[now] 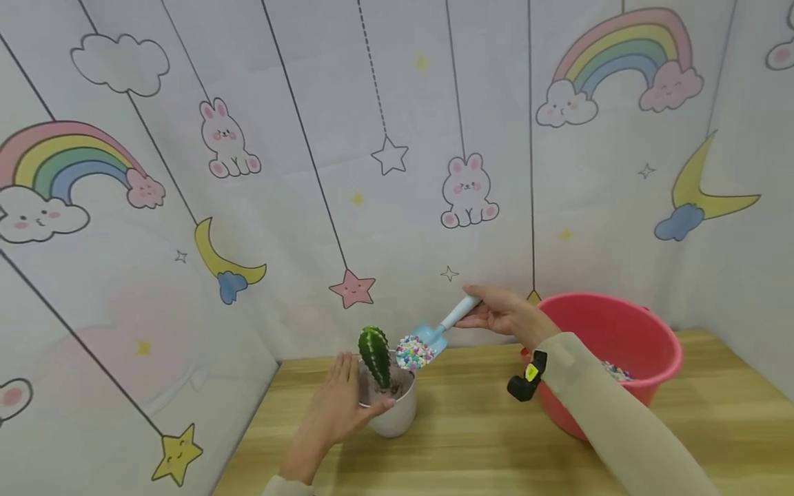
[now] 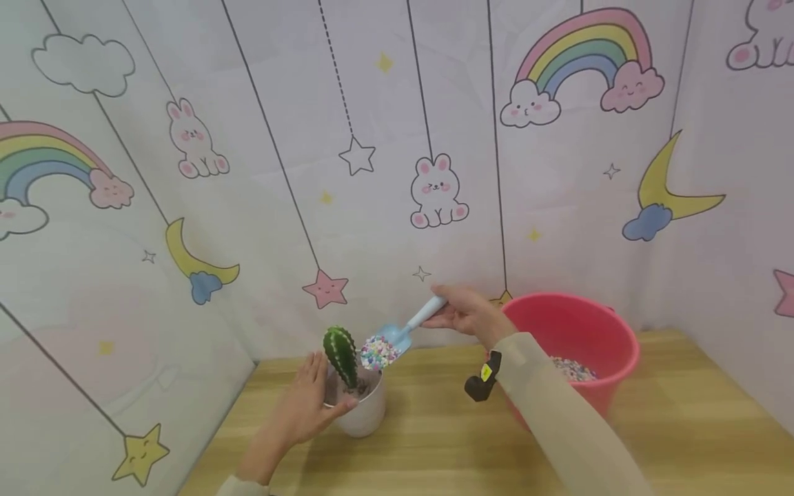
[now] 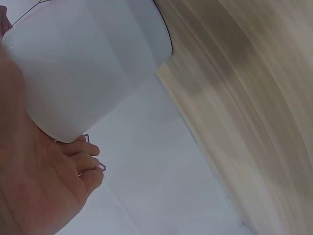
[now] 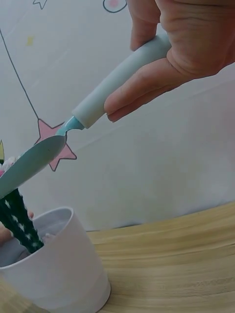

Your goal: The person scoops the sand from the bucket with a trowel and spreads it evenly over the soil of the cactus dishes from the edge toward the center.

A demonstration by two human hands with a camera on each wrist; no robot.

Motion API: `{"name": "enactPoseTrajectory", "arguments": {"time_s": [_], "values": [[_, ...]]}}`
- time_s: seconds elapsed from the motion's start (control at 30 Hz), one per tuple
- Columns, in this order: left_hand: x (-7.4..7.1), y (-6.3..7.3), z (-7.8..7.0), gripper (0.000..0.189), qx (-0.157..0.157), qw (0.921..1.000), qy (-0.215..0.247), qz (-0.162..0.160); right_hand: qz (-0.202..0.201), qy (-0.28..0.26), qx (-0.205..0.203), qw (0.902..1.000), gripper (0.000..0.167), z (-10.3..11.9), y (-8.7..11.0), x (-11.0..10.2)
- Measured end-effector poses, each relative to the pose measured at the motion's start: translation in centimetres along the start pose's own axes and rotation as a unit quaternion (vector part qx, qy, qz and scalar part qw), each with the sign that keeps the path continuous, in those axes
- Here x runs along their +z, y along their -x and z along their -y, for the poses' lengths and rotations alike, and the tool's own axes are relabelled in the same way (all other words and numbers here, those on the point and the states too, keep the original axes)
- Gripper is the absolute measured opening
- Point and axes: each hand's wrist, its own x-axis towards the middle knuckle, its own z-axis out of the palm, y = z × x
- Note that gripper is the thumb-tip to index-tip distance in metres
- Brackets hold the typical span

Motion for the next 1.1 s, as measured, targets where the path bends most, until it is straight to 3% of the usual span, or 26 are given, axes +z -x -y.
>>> {"name": "enactPoseTrajectory", "arguments": {"time_s": [0.27, 0.67, 0.9, 1.1], "values": [[0.1, 0.1, -0.1, 0.122, -0.002, 1.0000, 0.007, 0.003, -0.009, 0.006, -0.006, 0.9999, 0.032, -0.8, -0.3, 0.5], [0.0, 0.0, 0.0, 0.122, -0.003, 0.9999, 0.012, 0.002, -0.034, 0.016, -0.014, 0.9992, 0.050, -1.9, -1.4, 1.1], [-0.1, 0.1, 0.0, 0.121, -0.004, 0.9998, 0.017, 0.009, -0.053, 0.028, -0.011, 0.9981, 0.050, -2.9, -1.7, 1.4], [-0.2, 0.2, -0.1, 0.121, -0.003, 0.9997, 0.021, 0.009, -0.072, 0.046, -0.041, 0.9955, 0.049, -3.2, -1.7, 2.1]]}}
